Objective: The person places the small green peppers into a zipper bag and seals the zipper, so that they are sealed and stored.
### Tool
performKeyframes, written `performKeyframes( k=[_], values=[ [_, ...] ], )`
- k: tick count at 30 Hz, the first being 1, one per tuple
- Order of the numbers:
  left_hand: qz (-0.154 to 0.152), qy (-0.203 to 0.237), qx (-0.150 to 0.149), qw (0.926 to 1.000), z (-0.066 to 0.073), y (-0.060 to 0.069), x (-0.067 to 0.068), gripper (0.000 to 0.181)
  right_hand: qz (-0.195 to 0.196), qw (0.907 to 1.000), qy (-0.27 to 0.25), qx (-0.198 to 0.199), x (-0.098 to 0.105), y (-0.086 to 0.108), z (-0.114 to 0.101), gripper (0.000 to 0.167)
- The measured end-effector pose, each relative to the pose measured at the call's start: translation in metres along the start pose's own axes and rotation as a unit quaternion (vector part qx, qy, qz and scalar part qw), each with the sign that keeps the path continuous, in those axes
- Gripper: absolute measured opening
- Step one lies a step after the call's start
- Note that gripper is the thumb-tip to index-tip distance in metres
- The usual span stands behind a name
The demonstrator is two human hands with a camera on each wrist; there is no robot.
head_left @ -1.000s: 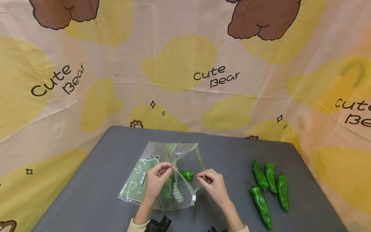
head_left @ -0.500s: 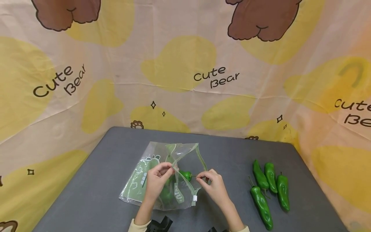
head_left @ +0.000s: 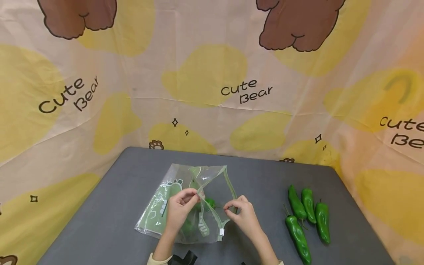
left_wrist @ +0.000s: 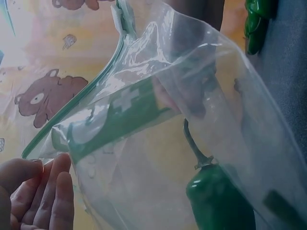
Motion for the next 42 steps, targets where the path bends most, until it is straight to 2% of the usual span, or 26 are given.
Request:
performKeyframes(
  k=[8, 16, 20, 31, 35, 39, 42],
  values=[
    [-0.002, 0.000, -0.007, 1.0000, -0.001, -0.001, 0.000, 0.007, 0.006, 0.9997, 0.007, 0.023, -0.001, -0.002, -0.001, 0.020],
    [-0.004, 0.002, -0.010, 0.9999, -0.003, 0.001, 0.000, 0.007, -0.010, 0.9999, 0.007, 0.008, -0.002, 0.001, -0.001, 0.016],
    [-0.006, 0.007, -0.012, 0.9999, -0.003, 0.002, -0.001, 0.006, -0.017, 0.9997, 0.006, 0.014, -0.002, 0.002, -0.002, 0.017],
    [0.001, 0.007, 0.007, 1.0000, -0.001, 0.002, -0.001, 0.006, -0.025, 0.9985, -0.008, 0.048, -0.003, 0.002, 0.000, 0.010],
    [0.008, -0.002, 0.010, 0.9999, -0.003, 0.002, 0.001, 0.004, -0.010, 0.9981, -0.010, 0.060, 0.000, 0.002, 0.000, 0.012],
    [0.003, 0.003, -0.022, 0.9997, -0.015, 0.004, 0.007, 0.009, 0.009, 0.9985, -0.017, 0.052, 0.007, 0.001, 0.001, 0.021],
    [-0.002, 0.012, -0.047, 0.9988, -0.024, 0.005, 0.011, 0.012, 0.009, 0.9991, -0.018, 0.038, 0.015, 0.000, 0.004, 0.028]
  ],
)
Point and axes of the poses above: each hand's wrist, its own y-axis away from the middle knuckle, its own x-axis out of the back of the hand, z = x × y, the point moved 2 cm from there along -y, towards the middle knuckle, and after that the axes turned 8 degrees about -z, right-handed, at the moved point
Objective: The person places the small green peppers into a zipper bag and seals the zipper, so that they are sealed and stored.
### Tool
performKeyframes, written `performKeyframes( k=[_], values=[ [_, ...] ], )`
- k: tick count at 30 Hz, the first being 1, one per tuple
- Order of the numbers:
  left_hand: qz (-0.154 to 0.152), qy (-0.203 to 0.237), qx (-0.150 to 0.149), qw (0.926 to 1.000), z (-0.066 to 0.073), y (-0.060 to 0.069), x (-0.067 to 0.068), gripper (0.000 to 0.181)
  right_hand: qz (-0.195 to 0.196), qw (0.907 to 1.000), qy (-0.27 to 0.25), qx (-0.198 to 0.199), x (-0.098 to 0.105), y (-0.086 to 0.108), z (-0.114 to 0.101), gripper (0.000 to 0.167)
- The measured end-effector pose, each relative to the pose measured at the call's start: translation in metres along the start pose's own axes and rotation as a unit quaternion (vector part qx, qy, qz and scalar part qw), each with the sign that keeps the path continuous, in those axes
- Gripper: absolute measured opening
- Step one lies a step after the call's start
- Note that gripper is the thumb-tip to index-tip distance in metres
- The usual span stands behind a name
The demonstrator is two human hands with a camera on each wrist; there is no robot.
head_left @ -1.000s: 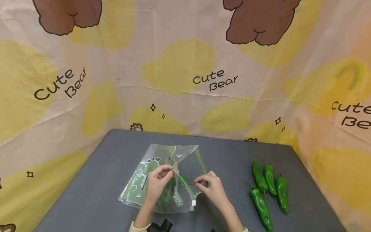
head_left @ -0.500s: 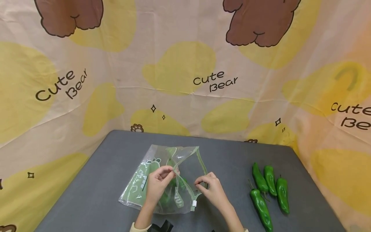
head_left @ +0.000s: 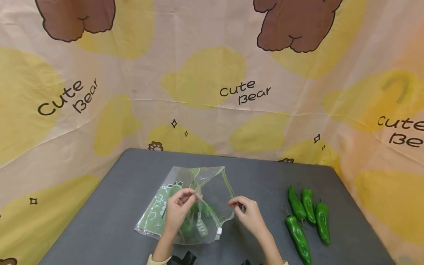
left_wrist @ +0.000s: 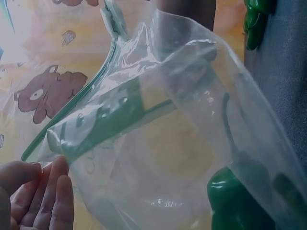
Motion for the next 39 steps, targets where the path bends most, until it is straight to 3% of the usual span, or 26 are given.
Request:
performKeyframes(
  k=[1, 5, 8, 11, 14, 19, 23, 28, 32, 36, 39],
  values=[
    [-0.004, 0.000, -0.010, 0.9999, -0.003, 0.001, 0.002, 0.013, -0.005, 1.0000, 0.000, -0.005, 0.003, 0.000, 0.001, 0.030],
    [0.009, 0.001, -0.003, 1.0000, 0.003, -0.001, 0.001, 0.013, -0.043, 0.9987, 0.004, -0.029, 0.014, 0.002, 0.006, 0.032],
    [0.026, 0.002, 0.024, 0.9994, 0.014, -0.005, -0.002, 0.007, -0.095, 0.9943, -0.006, -0.048, 0.021, 0.005, 0.009, 0.030],
    [0.028, 0.004, 0.028, 0.9992, 0.014, -0.005, -0.002, 0.007, -0.143, 0.9878, -0.022, -0.059, 0.023, 0.006, 0.013, 0.024],
    [0.025, -0.003, 0.029, 0.9992, 0.009, -0.004, 0.000, 0.008, -0.164, 0.9840, -0.036, -0.060, 0.020, 0.005, 0.014, 0.015],
    [0.039, -0.043, 0.080, 0.9951, 0.016, -0.002, -0.005, 0.008, -0.152, 0.9860, -0.031, -0.062, 0.015, 0.005, 0.011, 0.003],
    [0.027, -0.079, 0.086, 0.9928, 0.017, -0.003, -0.007, 0.019, -0.109, 0.9927, -0.018, -0.049, 0.017, 0.005, 0.009, 0.007],
    [0.005, -0.129, 0.031, 0.9911, 0.021, -0.006, -0.008, 0.031, -0.071, 0.9970, -0.017, -0.024, 0.018, 0.004, 0.008, 0.013],
    [0.002, -0.139, -0.006, 0.9902, 0.032, -0.011, -0.009, 0.031, -0.043, 0.9989, -0.007, -0.016, 0.020, 0.003, 0.007, 0.012],
    [-0.009, -0.123, -0.014, 0.9923, 0.040, -0.013, -0.009, 0.028, -0.027, 0.9996, -0.006, -0.008, 0.021, 0.004, 0.008, 0.015],
    [-0.019, -0.121, 0.005, 0.9925, 0.039, -0.014, -0.008, 0.025, -0.025, 0.9996, -0.006, 0.005, 0.022, 0.004, 0.010, 0.018]
  ],
)
Point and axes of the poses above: each hand's wrist, its own y-axis away from the middle knuckle, its own x-axis out of the back of the hand, z = x × y, the point moved 2 cm from there along -y, towards the middle knuckle, and after that the axes turned 8 degrees about -z, right-handed, at the moved point
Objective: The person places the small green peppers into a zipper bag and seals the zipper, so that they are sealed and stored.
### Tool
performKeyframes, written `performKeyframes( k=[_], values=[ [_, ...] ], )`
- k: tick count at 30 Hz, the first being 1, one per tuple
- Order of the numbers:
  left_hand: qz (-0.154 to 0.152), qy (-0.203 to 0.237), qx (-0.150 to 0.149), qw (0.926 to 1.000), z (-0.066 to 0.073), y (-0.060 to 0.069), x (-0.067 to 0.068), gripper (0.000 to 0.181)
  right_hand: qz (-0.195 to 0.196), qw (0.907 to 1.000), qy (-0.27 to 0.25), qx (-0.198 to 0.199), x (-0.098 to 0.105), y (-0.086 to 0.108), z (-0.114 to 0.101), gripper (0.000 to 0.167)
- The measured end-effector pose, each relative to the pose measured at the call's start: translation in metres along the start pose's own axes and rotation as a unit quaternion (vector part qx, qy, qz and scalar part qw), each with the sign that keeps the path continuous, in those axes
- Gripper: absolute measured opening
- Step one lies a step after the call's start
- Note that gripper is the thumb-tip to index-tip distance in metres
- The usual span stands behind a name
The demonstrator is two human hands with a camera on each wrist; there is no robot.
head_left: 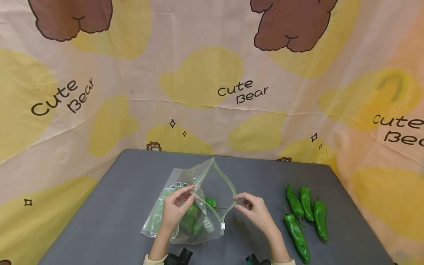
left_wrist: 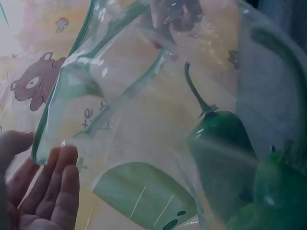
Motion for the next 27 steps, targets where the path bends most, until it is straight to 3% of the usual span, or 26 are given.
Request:
performKeyframes(
  k=[6, 9, 13, 17, 21, 27],
  values=[
    [0.026, -0.018, 0.070, 0.9971, -0.014, 0.005, 0.003, 0.023, -0.002, 1.0000, 0.005, 0.005, 0.001, -0.001, -0.001, 0.020],
    [0.030, -0.020, 0.083, 0.9959, -0.022, 0.008, 0.004, 0.024, 0.005, 1.0000, -0.002, 0.001, 0.000, -0.001, -0.002, 0.017],
    [0.018, -0.018, 0.092, 0.9955, -0.022, 0.007, 0.006, 0.029, 0.036, 0.9993, -0.002, 0.001, 0.001, 0.000, -0.002, 0.012],
    [0.014, -0.018, 0.089, 0.9957, -0.010, 0.003, 0.007, 0.026, 0.057, 0.9984, -0.001, 0.006, 0.001, 0.000, -0.002, 0.008],
    [0.022, -0.034, 0.073, 0.9965, 0.004, -0.001, 0.007, 0.016, 0.053, 0.9985, -0.002, 0.012, 0.001, 0.001, -0.001, 0.008],
    [0.034, -0.061, 0.037, 0.9969, 0.007, 0.000, 0.007, 0.009, 0.028, 0.9993, -0.012, 0.023, 0.001, 0.001, 0.000, 0.014]
  ],
)
Point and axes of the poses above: each hand's wrist, its own y-axis away from the middle knuckle, its own x-axis out of the back of the hand, z = x × y, the point moved 2 cm from there along -y, towards the middle knuckle, and after that the axes turned 8 degrees about -z, right-handed, at the moved point
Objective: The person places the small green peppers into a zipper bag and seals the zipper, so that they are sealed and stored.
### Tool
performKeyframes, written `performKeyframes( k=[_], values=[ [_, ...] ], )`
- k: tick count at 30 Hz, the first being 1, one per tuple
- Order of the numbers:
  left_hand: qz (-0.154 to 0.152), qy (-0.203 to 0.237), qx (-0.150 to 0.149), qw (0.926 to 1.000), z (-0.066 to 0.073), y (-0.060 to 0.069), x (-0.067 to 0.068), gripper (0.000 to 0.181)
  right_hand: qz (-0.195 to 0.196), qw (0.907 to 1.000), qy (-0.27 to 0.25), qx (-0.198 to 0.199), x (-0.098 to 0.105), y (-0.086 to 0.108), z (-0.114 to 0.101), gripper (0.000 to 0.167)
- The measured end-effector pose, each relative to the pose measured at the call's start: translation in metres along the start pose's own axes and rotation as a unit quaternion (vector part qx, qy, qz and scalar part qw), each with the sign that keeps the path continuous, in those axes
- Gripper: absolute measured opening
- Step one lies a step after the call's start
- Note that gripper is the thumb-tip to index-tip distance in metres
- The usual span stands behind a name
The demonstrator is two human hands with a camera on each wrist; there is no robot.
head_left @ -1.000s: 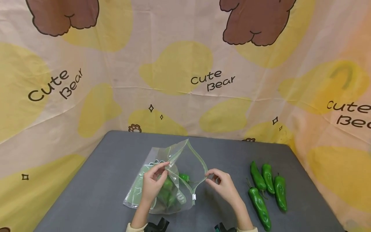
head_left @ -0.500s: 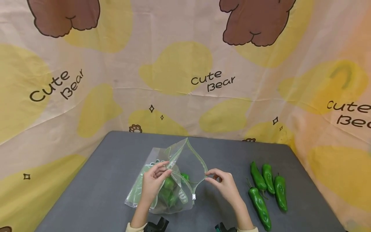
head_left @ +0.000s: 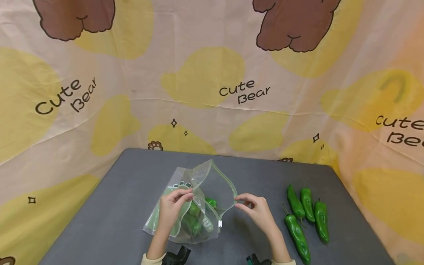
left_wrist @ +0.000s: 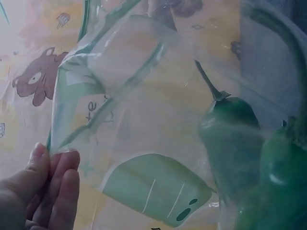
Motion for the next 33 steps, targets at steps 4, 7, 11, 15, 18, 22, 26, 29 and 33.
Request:
performKeyframes(
  k=[4, 7, 11, 15, 18, 22, 26, 29, 33],
  values=[
    [0.014, 0.034, 0.003, 0.9993, -0.005, 0.001, 0.000, 0.007, -0.014, 0.9999, -0.006, 0.004, 0.001, 0.000, 0.002, 0.016],
    [0.025, 0.076, 0.018, 0.9967, -0.013, 0.002, 0.001, 0.005, -0.036, 0.9993, -0.012, -0.008, 0.004, -0.001, -0.004, 0.021],
    [0.034, 0.116, 0.033, 0.9921, -0.027, 0.006, 0.004, 0.004, -0.062, 0.9979, -0.009, -0.017, 0.009, -0.004, -0.027, 0.040],
    [0.042, 0.124, 0.014, 0.9913, -0.035, 0.007, 0.005, 0.005, -0.059, 0.9982, 0.005, -0.009, 0.010, -0.005, -0.035, 0.053],
    [0.036, 0.151, -0.023, 0.9876, -0.050, 0.010, 0.005, 0.006, -0.050, 0.9986, 0.006, -0.017, 0.007, -0.003, -0.021, 0.055],
    [0.029, 0.175, -0.047, 0.9831, -0.061, 0.013, 0.005, 0.008, -0.048, 0.9983, 0.001, -0.032, 0.005, 0.002, -0.003, 0.052],
    [0.037, 0.178, -0.033, 0.9828, -0.056, 0.013, 0.004, 0.007, -0.068, 0.9974, -0.006, -0.022, 0.003, 0.005, 0.000, 0.047],
    [0.045, 0.178, -0.012, 0.9830, -0.055, 0.012, 0.003, 0.006, -0.076, 0.9970, -0.012, -0.011, 0.002, 0.007, -0.001, 0.045],
    [0.045, 0.154, 0.009, 0.9870, -0.068, 0.014, 0.004, 0.009, -0.068, 0.9976, -0.009, -0.011, 0.008, 0.012, 0.000, 0.043]
  ],
)
Point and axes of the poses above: each hand's wrist, its own y-axis away from the middle knuckle, its own x-axis out of the back of the hand, z = x × y, the point moved 2 cm from there along -y, towards the middle knuckle, and after that the axes turned 8 degrees about -z, right-handed, at the moved point
